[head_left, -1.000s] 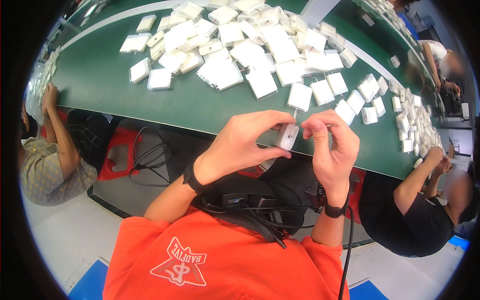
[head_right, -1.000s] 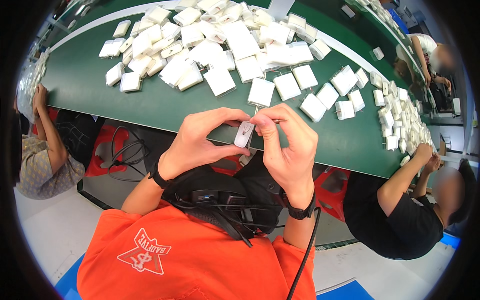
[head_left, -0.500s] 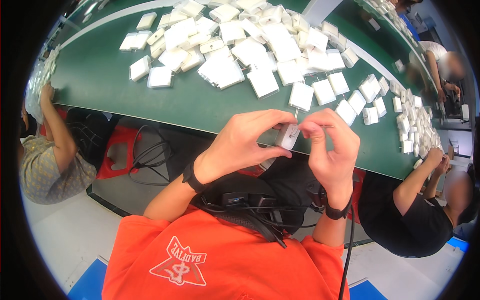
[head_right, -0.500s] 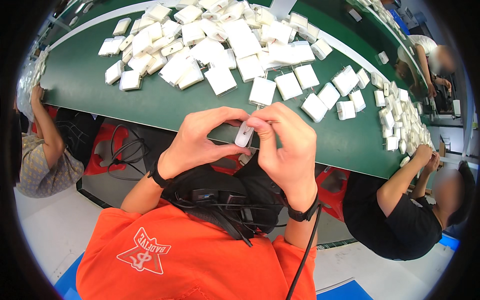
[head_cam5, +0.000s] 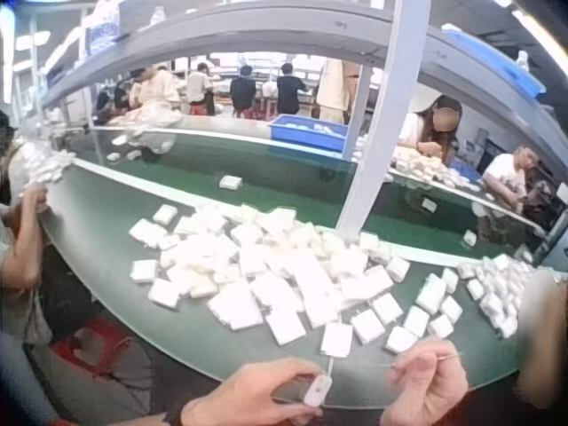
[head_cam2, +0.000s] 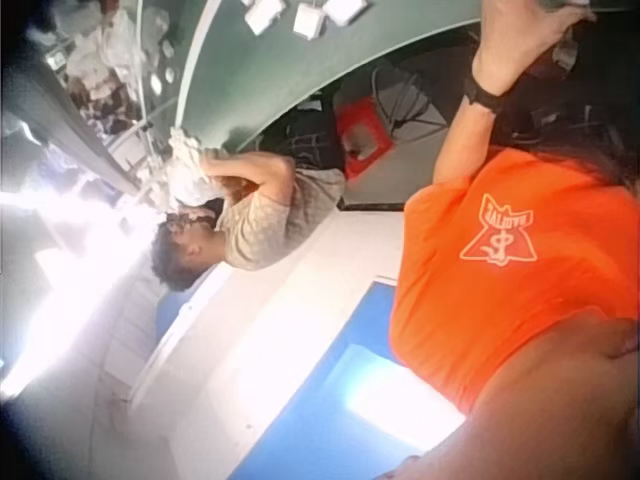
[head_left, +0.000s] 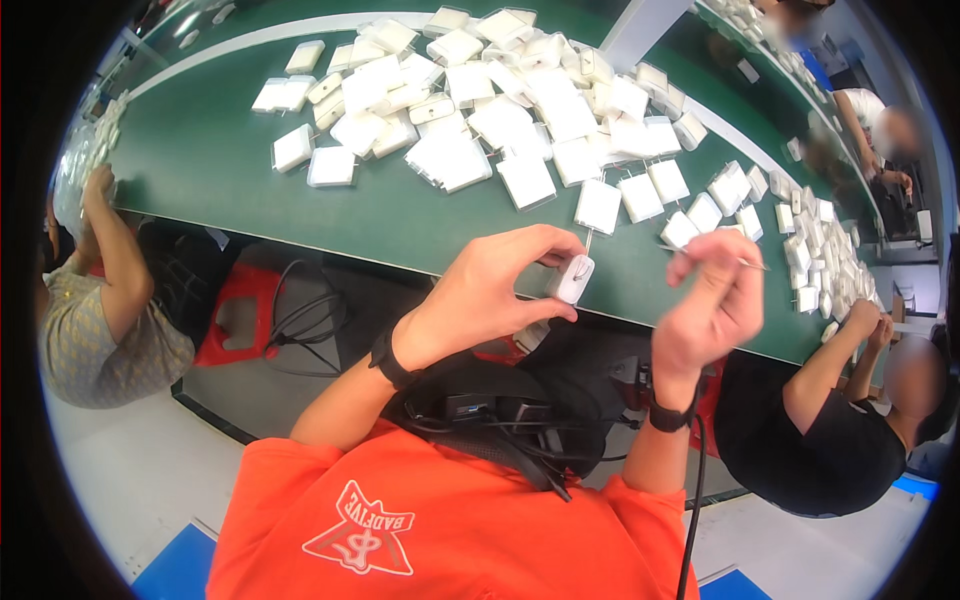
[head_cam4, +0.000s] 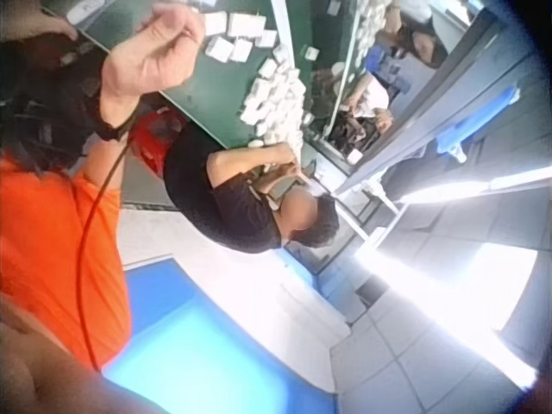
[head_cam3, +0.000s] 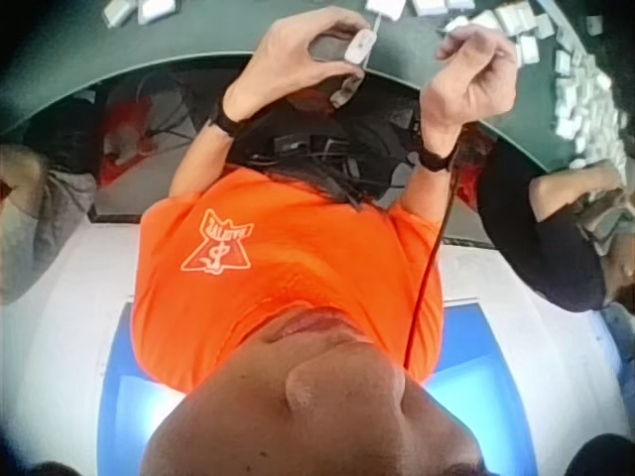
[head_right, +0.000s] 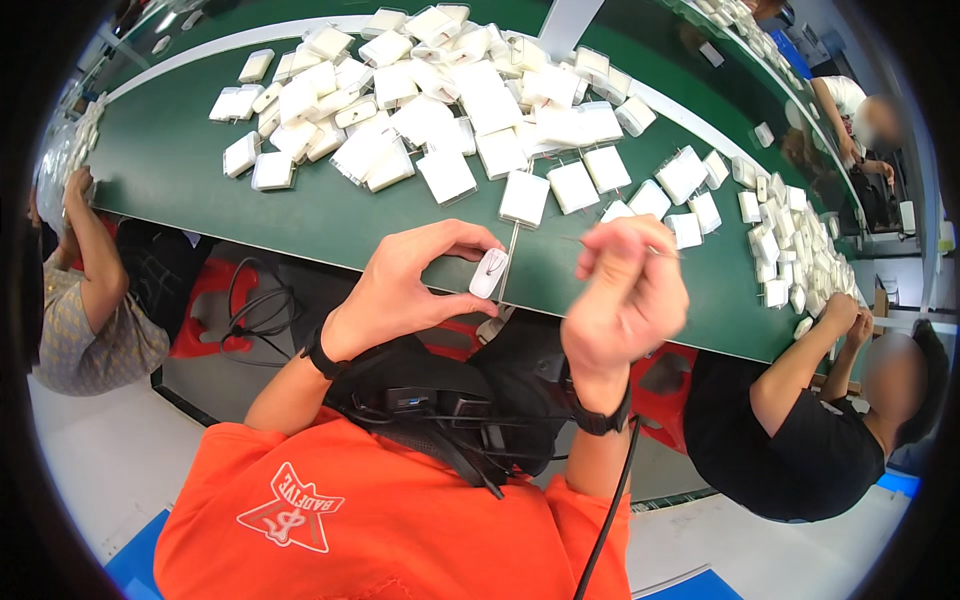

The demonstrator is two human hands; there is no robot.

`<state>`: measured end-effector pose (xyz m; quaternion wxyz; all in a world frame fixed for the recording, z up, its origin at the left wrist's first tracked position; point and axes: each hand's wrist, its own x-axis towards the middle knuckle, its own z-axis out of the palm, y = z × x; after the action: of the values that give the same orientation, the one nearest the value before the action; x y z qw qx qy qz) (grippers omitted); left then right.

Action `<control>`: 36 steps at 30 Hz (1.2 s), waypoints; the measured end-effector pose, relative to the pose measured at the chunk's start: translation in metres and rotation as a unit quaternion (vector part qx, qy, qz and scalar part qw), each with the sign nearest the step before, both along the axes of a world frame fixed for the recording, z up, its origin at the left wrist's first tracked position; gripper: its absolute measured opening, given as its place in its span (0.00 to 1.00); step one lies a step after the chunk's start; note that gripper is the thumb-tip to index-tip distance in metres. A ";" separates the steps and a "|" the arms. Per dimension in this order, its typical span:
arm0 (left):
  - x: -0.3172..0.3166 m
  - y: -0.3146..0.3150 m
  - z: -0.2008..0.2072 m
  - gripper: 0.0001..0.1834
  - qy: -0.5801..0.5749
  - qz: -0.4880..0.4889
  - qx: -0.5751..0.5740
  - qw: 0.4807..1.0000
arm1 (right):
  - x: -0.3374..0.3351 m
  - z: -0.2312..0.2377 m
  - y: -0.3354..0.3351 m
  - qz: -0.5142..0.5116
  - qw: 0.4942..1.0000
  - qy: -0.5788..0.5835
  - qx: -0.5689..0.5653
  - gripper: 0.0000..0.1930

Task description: Inspecting and cleaning white power adapters at an assembly line workstation using a pick tool.

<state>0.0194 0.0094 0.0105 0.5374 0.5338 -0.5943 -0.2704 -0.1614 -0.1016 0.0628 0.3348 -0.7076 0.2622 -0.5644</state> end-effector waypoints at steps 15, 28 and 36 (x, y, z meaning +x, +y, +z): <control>-0.001 -0.001 0.001 0.30 -0.030 -0.008 -0.023 0.999 | -0.018 -0.012 0.002 0.200 0.969 0.129 0.072 0.07; 0.000 -0.002 0.000 0.30 -0.043 0.004 -0.034 0.998 | -0.012 -0.011 0.004 0.209 0.964 0.145 0.072 0.07; 0.000 -0.001 -0.003 0.31 -0.036 0.004 -0.030 0.999 | -0.012 -0.014 0.004 0.207 0.965 0.139 0.080 0.07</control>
<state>0.0189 0.0083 0.0076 0.5324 0.5294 -0.6189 -0.2307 -0.1736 -0.0977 0.0489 0.4605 -0.7887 0.1983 -0.3558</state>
